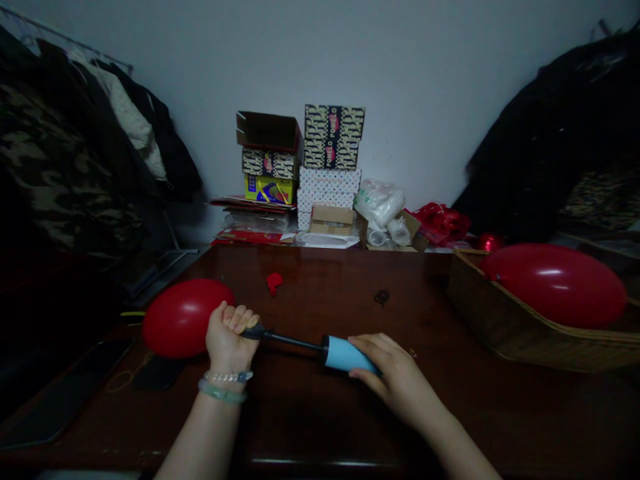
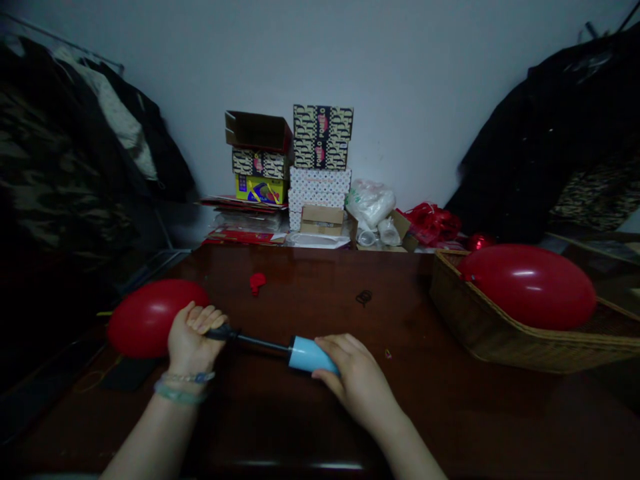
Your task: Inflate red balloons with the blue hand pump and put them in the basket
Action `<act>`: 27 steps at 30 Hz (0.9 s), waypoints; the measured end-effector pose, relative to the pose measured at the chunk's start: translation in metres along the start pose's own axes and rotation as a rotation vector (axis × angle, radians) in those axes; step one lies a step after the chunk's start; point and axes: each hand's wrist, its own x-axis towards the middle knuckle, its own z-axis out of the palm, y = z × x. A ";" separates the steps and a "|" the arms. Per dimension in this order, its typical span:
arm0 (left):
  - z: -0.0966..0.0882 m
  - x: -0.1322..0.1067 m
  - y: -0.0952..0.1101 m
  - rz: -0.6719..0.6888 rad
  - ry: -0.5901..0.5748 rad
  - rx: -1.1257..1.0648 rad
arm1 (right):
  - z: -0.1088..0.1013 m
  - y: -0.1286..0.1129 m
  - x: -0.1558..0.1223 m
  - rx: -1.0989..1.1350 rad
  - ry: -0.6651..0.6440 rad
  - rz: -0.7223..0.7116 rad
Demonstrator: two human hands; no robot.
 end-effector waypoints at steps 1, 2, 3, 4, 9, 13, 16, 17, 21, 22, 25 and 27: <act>-0.001 0.001 0.002 0.003 -0.002 -0.005 | -0.002 0.000 0.000 -0.009 0.002 0.002; -0.001 0.002 0.003 0.005 -0.005 -0.009 | -0.003 0.000 0.000 -0.019 0.005 0.001; -0.001 0.002 0.004 0.003 -0.010 -0.013 | -0.003 -0.001 0.000 -0.031 0.010 0.000; -0.001 0.002 0.002 -0.002 -0.016 -0.018 | -0.003 -0.002 0.000 -0.043 0.016 -0.004; 0.001 -0.009 -0.021 -0.064 -0.044 0.002 | 0.010 -0.013 -0.001 -0.073 0.063 -0.053; 0.006 -0.024 -0.047 -0.125 -0.044 0.063 | 0.023 -0.021 -0.002 -0.059 0.143 -0.071; 0.010 -0.032 -0.055 -0.138 -0.033 0.069 | 0.028 -0.024 -0.003 -0.032 0.159 -0.083; 0.011 -0.032 -0.055 -0.135 -0.033 0.065 | 0.028 -0.024 -0.002 -0.022 0.155 -0.087; 0.010 -0.024 -0.039 -0.110 -0.034 0.045 | 0.022 -0.020 0.000 -0.001 0.103 -0.068; 0.009 -0.020 -0.033 -0.097 -0.033 0.042 | 0.019 -0.018 0.000 0.002 0.081 -0.055; 0.005 -0.009 -0.015 -0.044 -0.034 0.033 | 0.009 -0.010 0.001 0.011 0.014 -0.017; 0.003 -0.004 -0.005 -0.018 -0.026 0.028 | 0.003 -0.006 0.001 0.019 -0.030 0.007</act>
